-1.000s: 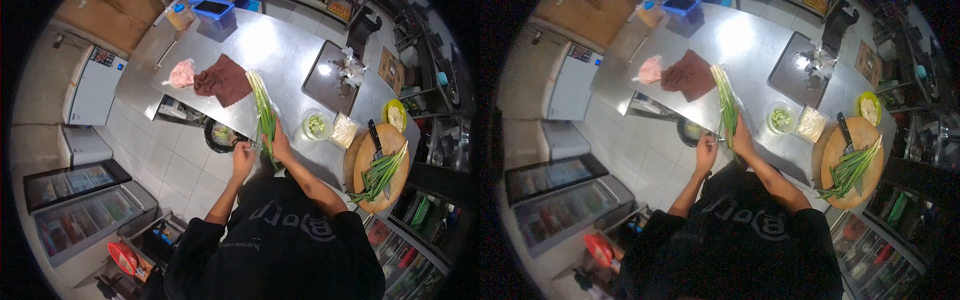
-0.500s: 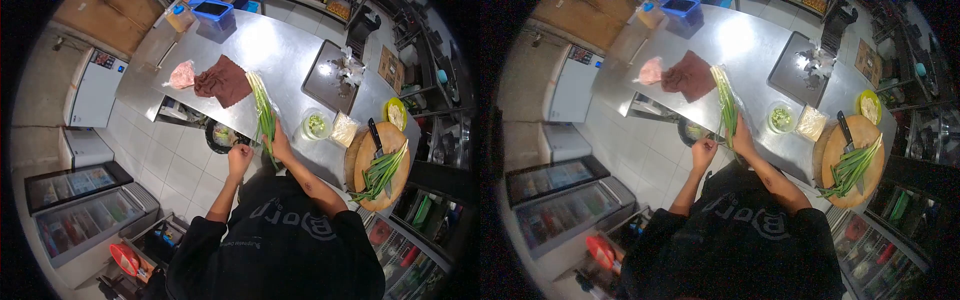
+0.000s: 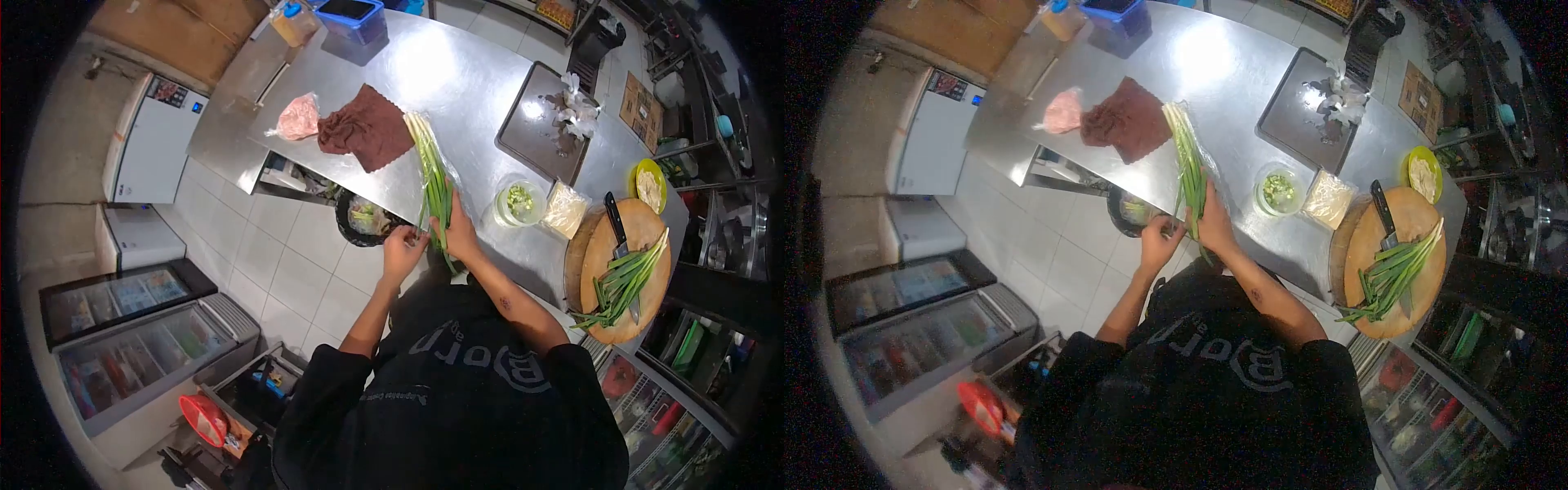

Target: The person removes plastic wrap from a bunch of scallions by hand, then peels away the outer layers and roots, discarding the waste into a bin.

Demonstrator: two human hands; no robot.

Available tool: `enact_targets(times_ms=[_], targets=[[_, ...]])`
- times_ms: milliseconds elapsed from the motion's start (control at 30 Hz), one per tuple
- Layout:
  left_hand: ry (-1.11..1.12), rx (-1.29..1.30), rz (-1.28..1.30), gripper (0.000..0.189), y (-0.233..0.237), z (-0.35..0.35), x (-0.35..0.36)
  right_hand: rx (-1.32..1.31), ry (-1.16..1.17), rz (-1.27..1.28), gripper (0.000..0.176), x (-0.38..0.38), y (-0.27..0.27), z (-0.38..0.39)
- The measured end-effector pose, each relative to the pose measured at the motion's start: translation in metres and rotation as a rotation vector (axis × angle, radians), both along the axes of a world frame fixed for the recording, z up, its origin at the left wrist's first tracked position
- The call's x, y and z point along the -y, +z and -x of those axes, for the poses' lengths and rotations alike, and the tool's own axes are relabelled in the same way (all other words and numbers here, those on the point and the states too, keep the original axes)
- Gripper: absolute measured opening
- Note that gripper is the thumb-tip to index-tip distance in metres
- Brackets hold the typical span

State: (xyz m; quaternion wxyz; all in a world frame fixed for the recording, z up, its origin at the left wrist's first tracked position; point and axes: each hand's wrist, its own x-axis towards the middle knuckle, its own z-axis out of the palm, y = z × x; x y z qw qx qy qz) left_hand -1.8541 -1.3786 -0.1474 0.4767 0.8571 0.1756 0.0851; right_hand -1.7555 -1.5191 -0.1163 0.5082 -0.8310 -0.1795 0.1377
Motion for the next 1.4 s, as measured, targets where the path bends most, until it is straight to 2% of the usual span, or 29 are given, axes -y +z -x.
enact_targets(times_ms=[33, 100, 200, 300, 333, 400, 433, 467, 533, 633, 667, 733, 800, 867, 900, 933, 967, 1000, 1067, 1167, 1333, 1400], targets=[[0.003, 0.0, 0.0, 0.019, -0.005, 0.001, 0.0, 0.0, 0.003, 0.0, 0.09, 0.0, 0.0, -0.001], [0.066, -0.007, 0.18, 0.013, -0.013, 0.006, 0.0, -0.016, 0.012, -0.033, 0.09, 0.0, 0.003, -0.001], [0.065, -0.021, 0.239, 0.008, -0.015, 0.02, -0.007, -0.093, 0.007, -0.041, 0.087, 0.001, 0.01, 0.0], [0.136, 0.113, 0.403, 0.006, 0.009, 0.041, -0.018, -0.07, 0.009, -0.061, 0.086, 0.002, 0.0, 0.0], [0.134, 0.113, 0.402, 0.006, 0.026, 0.044, -0.018, -0.069, 0.007, -0.061, 0.086, 0.002, 0.001, -0.001], [0.181, 0.297, 0.472, 0.011, 0.066, 0.049, -0.018, -0.087, -0.001, 0.005, 0.086, 0.001, 0.001, 0.0], [0.209, 0.29, 0.663, 0.013, 0.072, 0.052, -0.017, -0.091, 0.003, 0.003, 0.086, -0.001, -0.001, 0.002], [0.213, 0.29, 0.661, 0.013, 0.078, 0.051, -0.014, -0.027, -0.009, 0.029, 0.086, -0.002, -0.002, 0.002], [0.311, 0.335, 1.102, 0.009, 0.086, 0.041, -0.003, 0.04, -0.018, 0.055, 0.087, -0.004, 0.003, 0.002], [0.354, 0.302, 1.187, 0.01, 0.047, 0.022, 0.008, -0.002, -0.015, 0.025, 0.088, -0.005, 0.015, 0.004], [0.353, 0.302, 1.188, 0.01, 0.042, 0.015, 0.013, -0.052, -0.005, 0.059, 0.089, -0.006, 0.019, 0.004], [0.433, 0.07, 1.181, 0.014, 0.048, -0.001, 0.021, -0.097, 0.0, 0.094, 0.09, -0.007, 0.029, 0.003], [0.371, -0.012, 1.121, 0.017, 0.056, -0.009, 0.022, -0.154, 0.014, 0.173, 0.09, -0.009, 0.037, 0.005], [0.164, -0.142, 0.703, 0.017, 0.064, -0.015, 0.022, -0.12, 0.022, 0.157, 0.09, -0.009, 0.037, 0.006], [0.16, -0.139, 0.7, 0.017, 0.06, -0.017, 0.022, -0.093, 0.03, 0.142, 0.09, -0.008, 0.038, 0.007], [0.206, -0.031, 0.662, 0.018, 0.055, -0.021, 0.021, -0.09, 0.026, 0.138, 0.09, -0.009, 0.039, 0.007], [0.25, 0.077, 0.624, 0.019, 0.05, -0.023, 0.022, -0.1, 0.038, 0.18, 0.09, -0.009, 0.039, 0.008], [0.246, 0.081, 0.623, 0.019, 0.056, -0.027, 0.026, -0.11, 0.051, 0.224, 0.09, -0.008, 0.04, 0.007], [0.216, 0.192, 0.339, 0.021, 0.068, -0.032, 0.036, -0.107, 0.054, 0.251, 0.089, -0.009, 0.041, 0.005], [0.143, 0.224, 0.276, 0.022, 0.084, -0.032, 0.044, -0.073, 0.089, 0.254, 0.092, -0.005, 0.024, 0.004], [-0.01, 0.173, 0.239, 0.018, 0.078, -0.023, 0.049, -0.04, 0.173, 0.23, 0.098, 0.001, 0.02, -0.005], [-0.037, 0.16, 0.231, 0.017, 0.076, -0.022, 0.049, -0.128, 0.28, 0.133, 0.106, 0.008, 0.011, -0.012]])
